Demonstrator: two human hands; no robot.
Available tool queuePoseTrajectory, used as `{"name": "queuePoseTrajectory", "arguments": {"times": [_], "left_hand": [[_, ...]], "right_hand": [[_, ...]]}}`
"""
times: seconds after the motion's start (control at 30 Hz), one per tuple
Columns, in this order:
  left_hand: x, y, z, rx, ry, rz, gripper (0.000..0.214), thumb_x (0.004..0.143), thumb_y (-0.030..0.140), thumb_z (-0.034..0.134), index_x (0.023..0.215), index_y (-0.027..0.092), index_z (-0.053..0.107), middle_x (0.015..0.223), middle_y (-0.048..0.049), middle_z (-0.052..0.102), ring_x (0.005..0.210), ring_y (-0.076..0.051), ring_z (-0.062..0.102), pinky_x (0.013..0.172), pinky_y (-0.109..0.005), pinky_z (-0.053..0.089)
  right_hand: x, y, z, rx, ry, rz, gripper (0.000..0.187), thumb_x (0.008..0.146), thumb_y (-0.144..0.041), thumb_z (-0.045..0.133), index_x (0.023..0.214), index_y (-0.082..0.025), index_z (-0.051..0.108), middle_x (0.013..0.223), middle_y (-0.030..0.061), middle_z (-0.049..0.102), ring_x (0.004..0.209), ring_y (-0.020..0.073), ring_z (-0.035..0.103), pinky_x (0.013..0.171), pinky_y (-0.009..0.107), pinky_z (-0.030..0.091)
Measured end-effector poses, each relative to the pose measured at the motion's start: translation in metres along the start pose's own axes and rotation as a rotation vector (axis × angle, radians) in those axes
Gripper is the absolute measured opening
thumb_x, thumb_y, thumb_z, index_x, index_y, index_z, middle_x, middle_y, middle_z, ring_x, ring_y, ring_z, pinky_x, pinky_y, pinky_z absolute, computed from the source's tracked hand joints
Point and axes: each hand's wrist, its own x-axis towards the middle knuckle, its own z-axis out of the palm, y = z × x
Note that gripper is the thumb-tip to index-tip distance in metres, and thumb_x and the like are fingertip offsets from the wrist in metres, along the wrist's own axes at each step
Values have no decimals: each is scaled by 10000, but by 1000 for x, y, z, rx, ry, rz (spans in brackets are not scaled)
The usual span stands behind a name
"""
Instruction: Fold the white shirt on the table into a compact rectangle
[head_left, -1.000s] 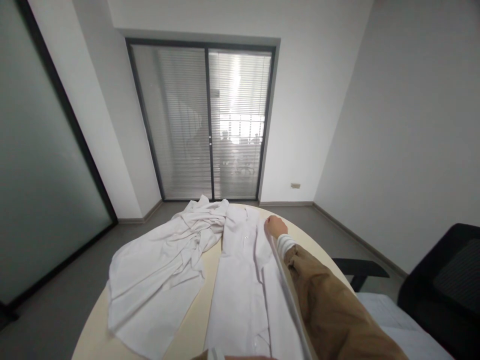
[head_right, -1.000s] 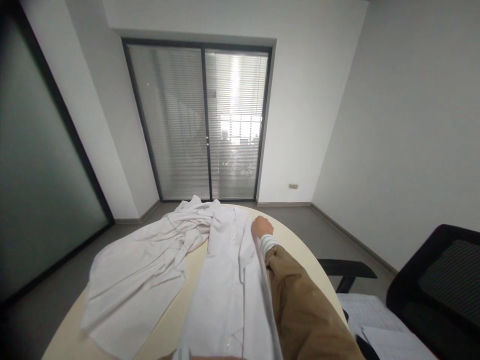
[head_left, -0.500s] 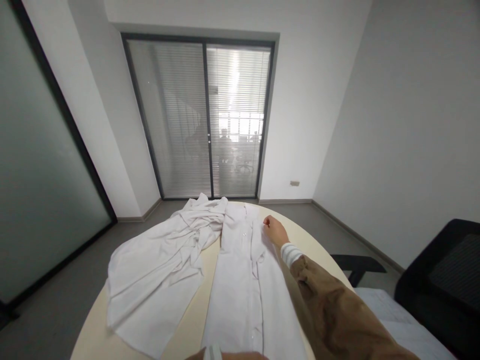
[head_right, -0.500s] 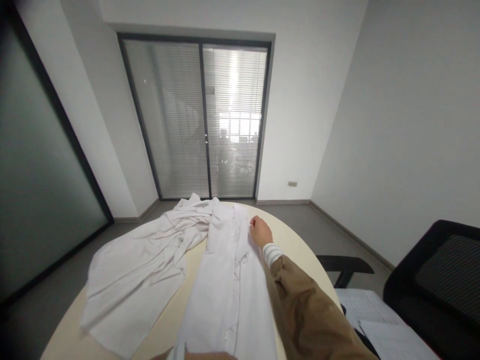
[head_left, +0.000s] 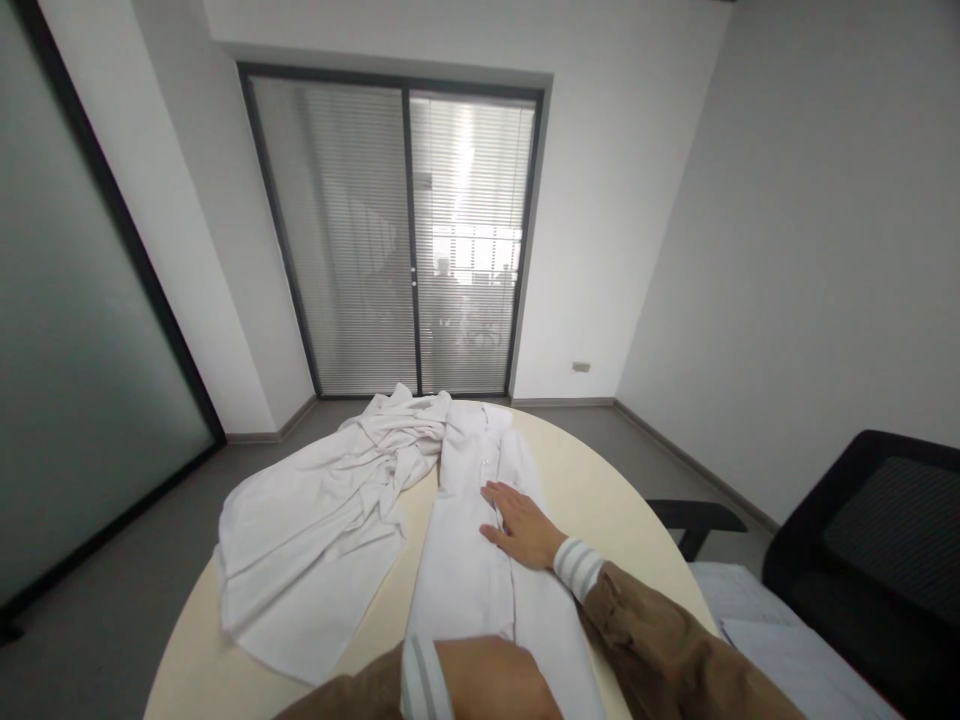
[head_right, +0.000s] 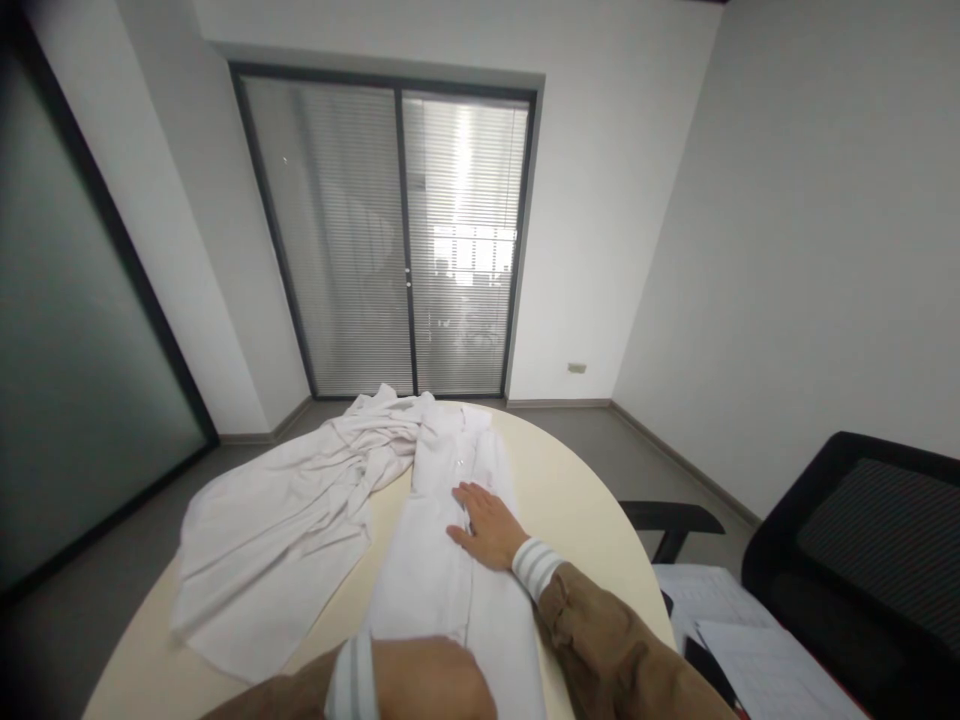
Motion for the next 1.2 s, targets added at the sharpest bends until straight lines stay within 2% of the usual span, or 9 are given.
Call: {"name": "queuePoseTrajectory", "arguments": {"times": [0.13, 0.2, 0.33, 0.53, 0.63, 0.77, 0.9, 1.1, 1.2], "left_hand": [[-22, -5, -28, 176, 455, -187, 287, 861, 368, 652, 1124, 258, 688, 1152, -48, 706, 1098, -240, 630, 1014, -389, 445], [-31, -17, -33, 234, 571, -331, 451, 886, 391, 616, 1317, 260, 581, 1421, -91, 542, 1324, -293, 467, 1133, -490, 321], [-36, -39, -25, 245, 464, -527, 671, 910, 495, 547, 1508, 256, 359, 1610, -140, 247, 1469, -391, 200, 1144, -638, 211], [-30, -25, -22, 301, 530, -417, 417, 891, 510, 574, 1224, 264, 628, 1276, -97, 604, 1230, -311, 512, 1082, -510, 365], [-27, -25, -22, 316, 538, -384, 461, 877, 422, 603, 1303, 248, 568, 1375, -112, 544, 1302, -316, 454, 1126, -514, 313], [-26, -43, -18, 288, 444, -346, 673, 893, 449, 567, 1505, 287, 340, 1601, -114, 279, 1465, -367, 233, 1169, -579, 221], [-28, -60, -22, 287, 420, -325, 627, 908, 465, 548, 1491, 316, 370, 1614, -73, 270, 1481, -354, 204, 1180, -568, 211], [-34, -68, -33, 337, 424, -350, 596, 906, 428, 564, 1471, 330, 402, 1603, -63, 300, 1474, -349, 231, 1163, -576, 242], [-37, -68, -31, 348, 401, -336, 606, 907, 426, 558, 1481, 334, 387, 1610, -71, 280, 1473, -363, 224, 1158, -589, 242]], "right_hand": [[-7, 15, -8, -59, -30, 95, 758, 933, -640, 367, 1530, -176, 316, 1612, 106, 263, 1492, 276, 195, 1208, 445, 161], [-13, 24, -12, -83, -28, 151, 758, 927, -644, 365, 1524, -179, 331, 1613, 102, 263, 1489, 279, 199, 1203, 447, 165], [-29, 35, -21, -126, -14, 263, 756, 924, -632, 362, 1512, -157, 355, 1604, 124, 276, 1475, 300, 218, 1185, 464, 191], [-39, 27, -40, -144, -58, 215, 788, 781, -722, 559, 1393, -229, 511, 1471, 160, 458, 1326, 371, 410, 1059, 533, 336], [-30, 26, -50, -110, -23, 220, 684, 825, -724, 505, 1319, -257, 571, 1354, 142, 561, 1224, 343, 502, 1012, 512, 377], [-12, 38, -52, -109, 84, 144, 706, 880, -680, 460, 1481, -317, 392, 1550, 103, 370, 1406, 327, 328, 1120, 534, 246], [6, 53, -41, -73, -60, 198, 730, 871, -745, 397, 1499, -374, 363, 1646, 33, 166, 1498, 365, 102, 1161, 596, 94], [25, 51, -20, -171, -10, 497, 813, 851, -771, 364, 1512, -298, 350, 1615, 91, 252, 1441, 475, 180, 1068, 713, 164], [29, 45, -16, -235, 38, 521, 823, 839, -778, 371, 1470, -252, 418, 1557, 165, 343, 1378, 500, 283, 1022, 721, 209]]}}
